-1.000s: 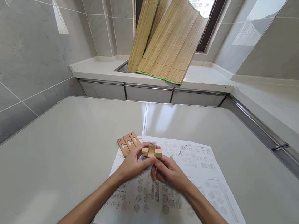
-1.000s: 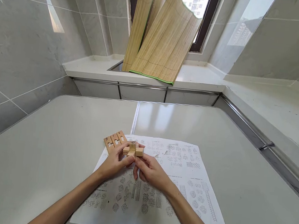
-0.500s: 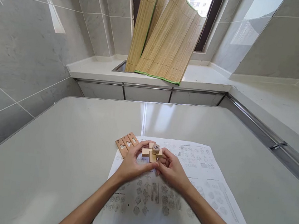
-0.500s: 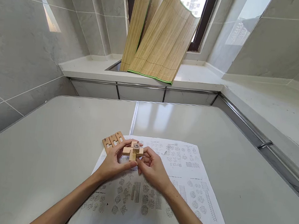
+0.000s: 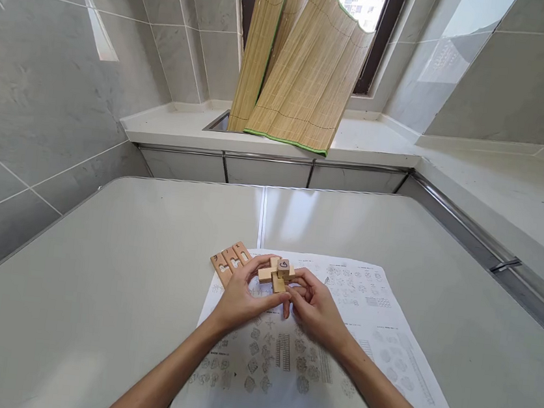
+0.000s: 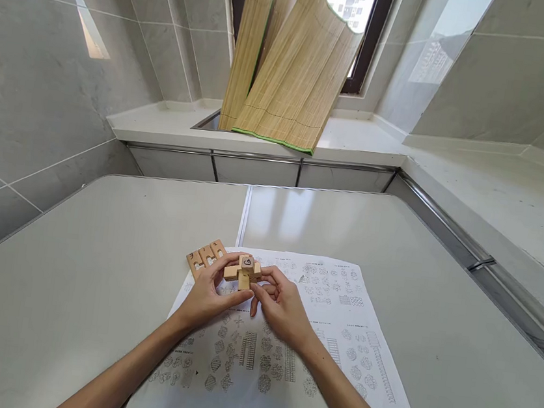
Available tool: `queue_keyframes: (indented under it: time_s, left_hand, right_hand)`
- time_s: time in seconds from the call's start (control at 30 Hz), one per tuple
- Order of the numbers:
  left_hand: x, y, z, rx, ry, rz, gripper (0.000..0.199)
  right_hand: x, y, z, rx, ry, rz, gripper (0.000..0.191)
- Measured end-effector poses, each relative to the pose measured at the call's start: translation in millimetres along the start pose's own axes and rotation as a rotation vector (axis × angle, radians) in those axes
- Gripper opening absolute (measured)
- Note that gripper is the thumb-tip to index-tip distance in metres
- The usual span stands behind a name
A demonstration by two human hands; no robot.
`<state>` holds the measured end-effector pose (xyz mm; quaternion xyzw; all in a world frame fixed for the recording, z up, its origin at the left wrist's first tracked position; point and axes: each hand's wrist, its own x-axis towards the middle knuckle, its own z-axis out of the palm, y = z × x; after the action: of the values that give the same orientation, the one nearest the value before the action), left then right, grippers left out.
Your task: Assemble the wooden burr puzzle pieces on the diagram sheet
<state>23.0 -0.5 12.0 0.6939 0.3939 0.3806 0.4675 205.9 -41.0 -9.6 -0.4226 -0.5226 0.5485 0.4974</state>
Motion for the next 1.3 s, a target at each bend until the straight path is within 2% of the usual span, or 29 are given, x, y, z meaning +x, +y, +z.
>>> queue_keyframes:
  time_s: [0.27, 0.5, 0.6, 0.8, 0.97, 1.3]
  left_hand:
    - [0.5, 2.7, -1.9, 0.144, 0.017, 0.038, 0.056]
    - [1.1, -5.3, 0.3, 0.458, 0.053, 0.262, 0.05]
    - [1.6, -12.3, -1.1, 0.607, 0.099, 0.303, 0.052]
    - [3.2, -25.7, -4.3, 0.794, 0.139, 0.308, 0.055]
    - [2.2, -24.2, -3.0, 0.873, 0.184, 0.288, 0.049]
    - [-0.6, -18.1, -2.9, 0.916, 0.131, 0.25, 0.051]
  right_hand:
    - [0.9, -2.2, -5.7, -0.031, 0.029, -0.003, 0.031]
    - [4.3, -3.6, -13.7, -0.01, 0.098, -0.045, 0.03]
    - [6.1, -0.5, -15.2, -0.009, 0.129, -0.036, 0.032]
    - [7.0, 4.1, -15.1, -0.057, 0.172, -0.017, 0.038]
    - [7.2, 3.9, -14.9, -0.067, 0.182, 0.003, 0.042]
    - [6.2, 4.5, -16.5, -0.09, 0.186, 0.017, 0.045]
